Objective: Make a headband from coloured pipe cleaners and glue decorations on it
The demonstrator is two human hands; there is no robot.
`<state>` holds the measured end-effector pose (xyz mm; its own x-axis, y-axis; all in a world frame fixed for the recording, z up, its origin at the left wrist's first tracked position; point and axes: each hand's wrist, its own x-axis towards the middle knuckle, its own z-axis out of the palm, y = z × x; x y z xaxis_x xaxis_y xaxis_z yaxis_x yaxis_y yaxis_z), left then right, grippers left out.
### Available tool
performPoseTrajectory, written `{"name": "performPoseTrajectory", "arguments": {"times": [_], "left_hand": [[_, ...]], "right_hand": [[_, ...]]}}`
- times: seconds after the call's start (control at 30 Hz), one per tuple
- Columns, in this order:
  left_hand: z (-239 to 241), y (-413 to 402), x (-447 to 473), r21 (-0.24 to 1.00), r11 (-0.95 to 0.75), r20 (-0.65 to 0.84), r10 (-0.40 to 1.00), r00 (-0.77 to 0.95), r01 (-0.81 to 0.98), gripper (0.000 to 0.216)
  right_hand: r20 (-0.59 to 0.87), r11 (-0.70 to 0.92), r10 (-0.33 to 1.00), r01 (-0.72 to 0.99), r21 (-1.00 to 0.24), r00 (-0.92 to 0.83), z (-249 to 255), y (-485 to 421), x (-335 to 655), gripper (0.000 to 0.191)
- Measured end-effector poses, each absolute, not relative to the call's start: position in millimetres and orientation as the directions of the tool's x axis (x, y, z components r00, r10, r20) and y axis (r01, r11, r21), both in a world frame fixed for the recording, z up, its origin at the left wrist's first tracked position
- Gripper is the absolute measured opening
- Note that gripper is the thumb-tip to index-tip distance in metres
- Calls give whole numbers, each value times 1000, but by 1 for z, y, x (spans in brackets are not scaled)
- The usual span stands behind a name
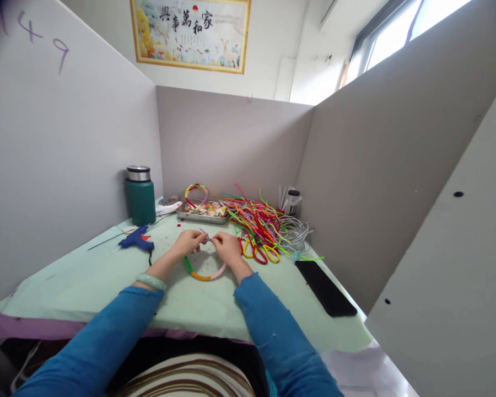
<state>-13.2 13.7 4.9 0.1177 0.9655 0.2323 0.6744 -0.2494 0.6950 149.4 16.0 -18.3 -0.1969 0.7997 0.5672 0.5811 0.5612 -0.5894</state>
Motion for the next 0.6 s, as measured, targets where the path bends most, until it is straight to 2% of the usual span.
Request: {"name": "performPoseTrajectory", "arguments": {"times": [0.1, 0.23, 0.37, 0.6], "left_hand": [[5, 14, -14, 617, -331, 379, 920, 98, 714, 33], [3, 15, -14, 533, -502, 517, 831, 208, 681, 22], [0, 18, -13, 483, -573, 551, 787, 279, 662, 21], [-1, 19, -13, 468, -552, 531, 800, 279, 690, 23]], "right_hand": [[547, 516, 824, 595, -616, -148, -19, 20, 151, 17], [545, 505, 828, 595, -626, -129, -20, 23, 152, 17], [533, 491, 837, 597, -634, -123, -20, 22, 152, 18], [522, 481, 845, 595, -643, -119, -18, 20, 149, 19]]}}
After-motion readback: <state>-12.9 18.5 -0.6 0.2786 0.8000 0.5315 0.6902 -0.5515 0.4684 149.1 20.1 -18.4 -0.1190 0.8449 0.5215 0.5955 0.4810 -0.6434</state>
